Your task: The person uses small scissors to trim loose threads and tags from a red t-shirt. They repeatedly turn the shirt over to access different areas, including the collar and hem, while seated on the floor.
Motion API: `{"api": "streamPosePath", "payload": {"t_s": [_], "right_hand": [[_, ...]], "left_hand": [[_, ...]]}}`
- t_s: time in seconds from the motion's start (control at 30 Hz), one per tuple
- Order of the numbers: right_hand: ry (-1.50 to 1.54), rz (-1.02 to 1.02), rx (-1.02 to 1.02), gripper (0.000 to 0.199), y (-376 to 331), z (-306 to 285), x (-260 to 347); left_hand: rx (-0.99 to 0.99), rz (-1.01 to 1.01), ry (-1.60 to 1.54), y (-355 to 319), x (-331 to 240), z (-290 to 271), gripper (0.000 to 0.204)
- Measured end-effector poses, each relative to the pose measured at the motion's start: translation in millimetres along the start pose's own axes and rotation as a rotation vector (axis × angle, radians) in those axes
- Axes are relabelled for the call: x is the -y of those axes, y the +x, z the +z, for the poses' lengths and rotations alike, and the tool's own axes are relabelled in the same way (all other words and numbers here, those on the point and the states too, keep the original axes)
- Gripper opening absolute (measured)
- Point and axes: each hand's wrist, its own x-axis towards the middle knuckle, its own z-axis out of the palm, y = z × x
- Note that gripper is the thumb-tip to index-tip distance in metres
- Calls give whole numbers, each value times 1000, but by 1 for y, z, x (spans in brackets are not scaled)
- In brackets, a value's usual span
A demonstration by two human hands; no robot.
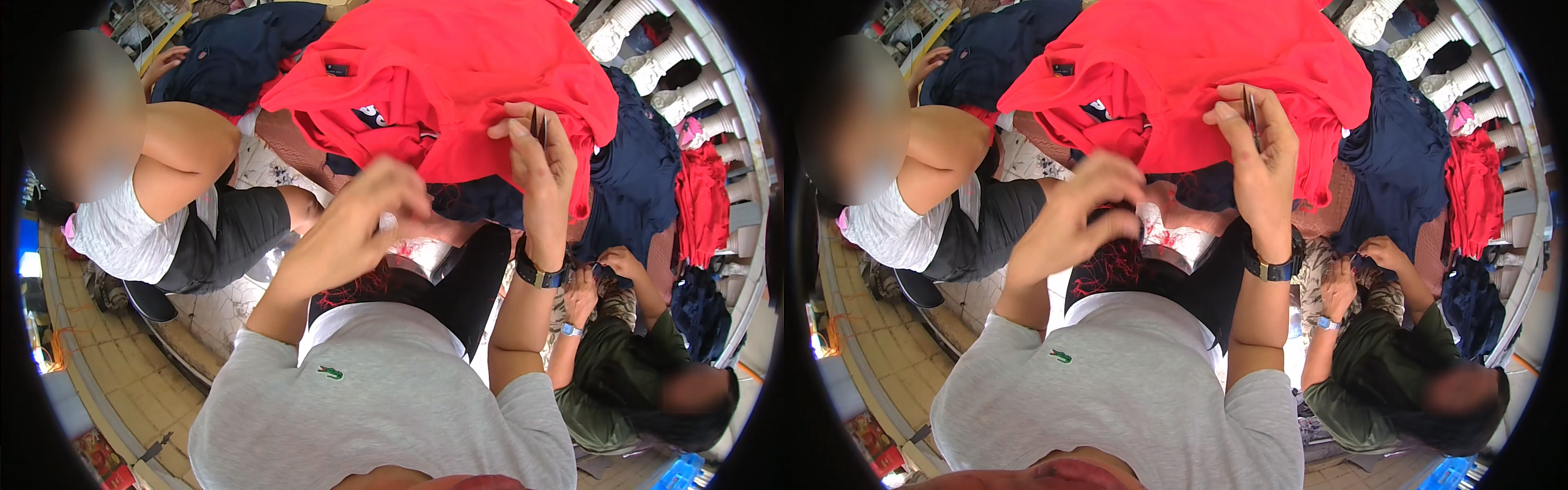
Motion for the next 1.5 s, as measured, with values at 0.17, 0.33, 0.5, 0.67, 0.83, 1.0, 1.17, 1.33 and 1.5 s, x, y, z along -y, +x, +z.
{"api": "streamPosePath", "payload": {"t_s": [0.17,0.33,0.5,0.67,0.83,1.0,1.17,1.33,1.5], "right_hand": [[-216,-172,24,16,6,17,-16],[-293,-161,41,13,21,4,-42],[-208,-162,24,17,23,10,-45],[-346,-235,-176,31,-5,31,-15],[-659,-374,-242,34,-25,63,-50],[-500,-396,-251,34,-20,59,-56],[-183,-132,32,15,-19,31,-14],[156,83,2,25,2,8,-22],[144,125,-37,25,3,-2,-29]], "left_hand": [[-368,-137,20,42,36,23,11],[-139,-188,-215,5,37,13,7],[444,-86,-39,-29,22,9,11],[-279,-124,-60,17,38,6,13],[-372,77,-77,40,36,10,33],[-533,276,461,58,43,-7,35],[-561,360,581,81,44,-30,19],[-480,320,117,127,58,-22,17],[-475,277,95,111,30,-9,16]]}}
